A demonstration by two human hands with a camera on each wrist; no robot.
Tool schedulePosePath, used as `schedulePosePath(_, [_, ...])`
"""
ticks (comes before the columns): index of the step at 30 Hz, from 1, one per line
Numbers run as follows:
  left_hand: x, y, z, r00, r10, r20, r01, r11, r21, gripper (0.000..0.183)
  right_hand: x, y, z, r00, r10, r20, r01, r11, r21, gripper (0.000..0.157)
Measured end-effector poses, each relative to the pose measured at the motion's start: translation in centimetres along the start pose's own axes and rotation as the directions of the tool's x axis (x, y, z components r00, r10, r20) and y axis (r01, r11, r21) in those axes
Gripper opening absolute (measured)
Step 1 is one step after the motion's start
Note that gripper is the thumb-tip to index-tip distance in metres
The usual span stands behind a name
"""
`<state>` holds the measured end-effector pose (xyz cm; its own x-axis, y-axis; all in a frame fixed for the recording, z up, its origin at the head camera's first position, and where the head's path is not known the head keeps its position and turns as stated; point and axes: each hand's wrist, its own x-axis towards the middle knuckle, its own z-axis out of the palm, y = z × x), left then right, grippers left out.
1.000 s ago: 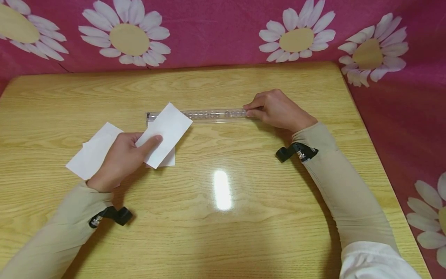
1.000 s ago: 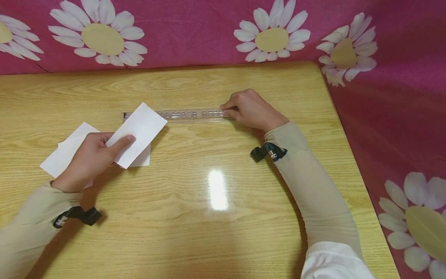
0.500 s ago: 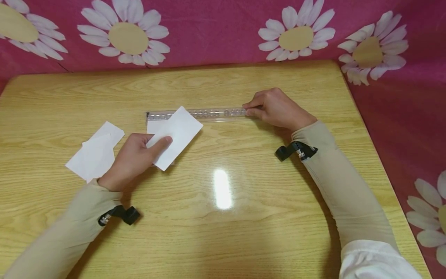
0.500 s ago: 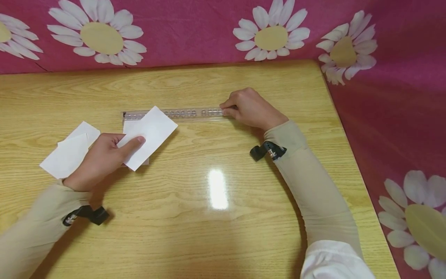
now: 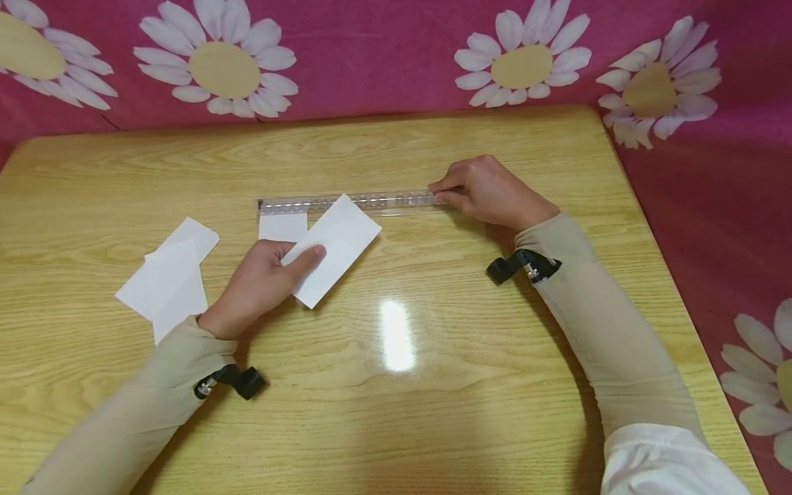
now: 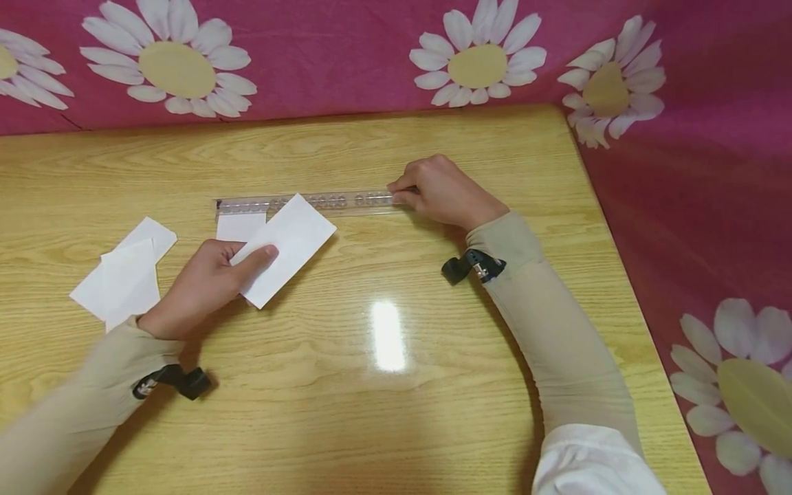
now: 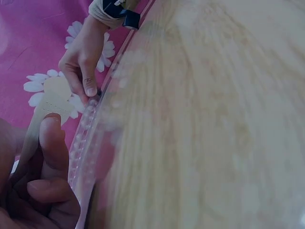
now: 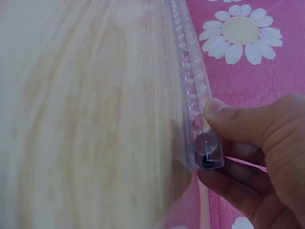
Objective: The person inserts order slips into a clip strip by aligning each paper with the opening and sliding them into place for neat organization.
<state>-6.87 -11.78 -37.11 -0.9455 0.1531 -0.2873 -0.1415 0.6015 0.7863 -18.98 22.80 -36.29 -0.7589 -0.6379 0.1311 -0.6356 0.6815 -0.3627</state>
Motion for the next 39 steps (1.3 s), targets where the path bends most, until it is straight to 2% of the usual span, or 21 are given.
schedulePosePath(10, [0.1, 0.3, 1.3, 0.997, -0.004, 0.079, 0.009, 0.998, -0.059, 0.051, -0.1, 0.0, 0.0, 1.000, 0.002, 0.004, -0.002, 1.000, -0.006, 0.024])
schedulePosePath(20, [0.4, 0.9, 2.4, 0.992, -0.011, 0.123, 0.017, 0.999, -0.048, 0.050, 0.0, -0.1, 0.0, 1.000, 0.005, 0.010, -0.005, 1.000, -0.004, 0.025])
schedulePosePath(30, [0.9, 1.5, 3.9, 0.984, -0.008, 0.176, 0.036, 0.988, -0.152, 0.046, -0.1, -0.1, -0.1, 1.000, 0.004, 0.005, -0.004, 1.000, 0.008, 0.024])
schedulePosePath(39, [1.0, 2.5, 5.0, 0.980, -0.009, 0.197, 0.042, 0.986, -0.161, 0.044, -0.1, -0.1, -0.1, 1.000, -0.005, 0.006, 0.005, 1.000, 0.001, 0.024])
